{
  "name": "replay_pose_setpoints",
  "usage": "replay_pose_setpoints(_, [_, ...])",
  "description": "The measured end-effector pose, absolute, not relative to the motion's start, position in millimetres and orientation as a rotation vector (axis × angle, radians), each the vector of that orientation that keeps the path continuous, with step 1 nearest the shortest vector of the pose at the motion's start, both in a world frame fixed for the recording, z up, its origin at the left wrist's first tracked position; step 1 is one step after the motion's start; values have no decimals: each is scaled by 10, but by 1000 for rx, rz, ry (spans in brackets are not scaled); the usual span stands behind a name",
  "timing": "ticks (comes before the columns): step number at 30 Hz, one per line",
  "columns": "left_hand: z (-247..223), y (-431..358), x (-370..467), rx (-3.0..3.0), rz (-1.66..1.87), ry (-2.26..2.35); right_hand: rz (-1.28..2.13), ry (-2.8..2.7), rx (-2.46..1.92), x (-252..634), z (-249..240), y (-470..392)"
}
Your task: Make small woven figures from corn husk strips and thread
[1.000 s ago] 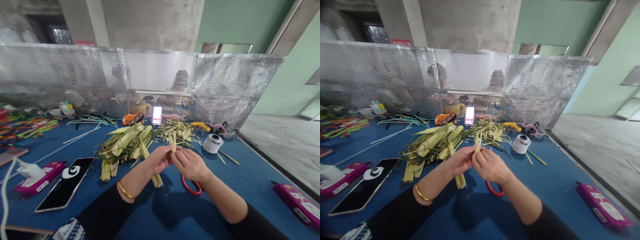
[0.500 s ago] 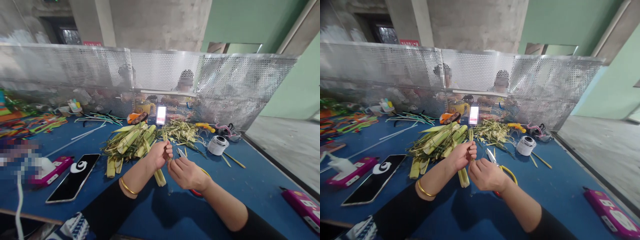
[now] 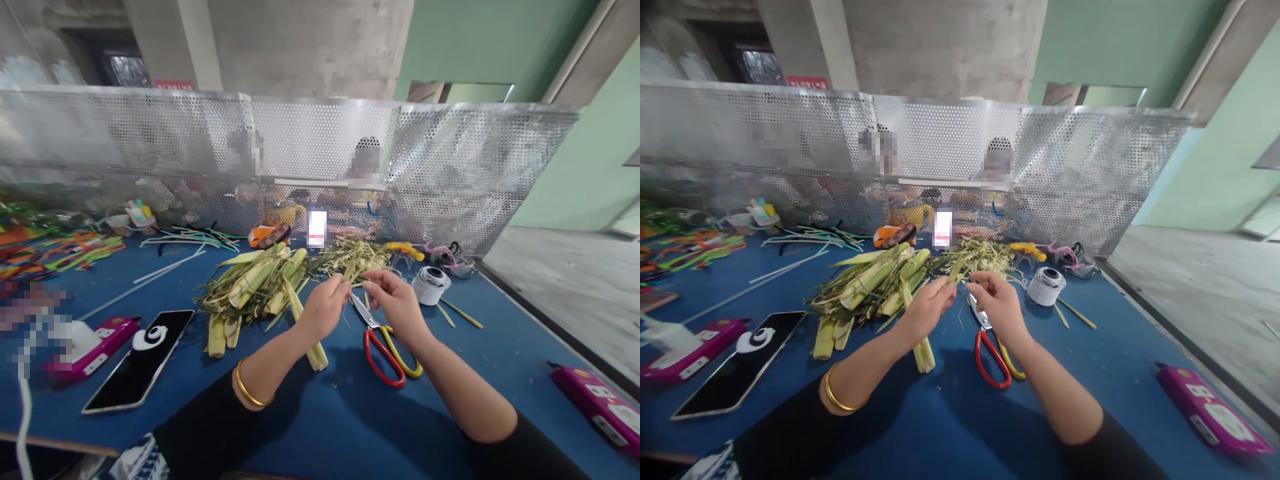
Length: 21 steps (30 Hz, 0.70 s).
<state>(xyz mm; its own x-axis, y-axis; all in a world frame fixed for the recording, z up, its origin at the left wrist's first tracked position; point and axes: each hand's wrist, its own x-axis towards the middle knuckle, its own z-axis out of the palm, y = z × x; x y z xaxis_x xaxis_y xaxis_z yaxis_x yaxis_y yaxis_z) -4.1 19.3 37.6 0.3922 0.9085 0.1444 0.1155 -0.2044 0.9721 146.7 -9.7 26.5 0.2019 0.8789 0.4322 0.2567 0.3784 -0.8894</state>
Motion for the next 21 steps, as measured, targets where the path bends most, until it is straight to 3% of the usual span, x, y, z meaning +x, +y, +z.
replay_pose_setpoints(2, [332,180,-31,1842,919,961,890,-1260,-1074,1472,301,-76])
replay_pose_setpoints(5, [305,151,-25,2065,847,1005,1047,-1243,-1008,1440,305,-85])
replay_pose_setpoints(21, [410,177,-71,2092,824,959,1048,-1102,-973,1547,387,-119])
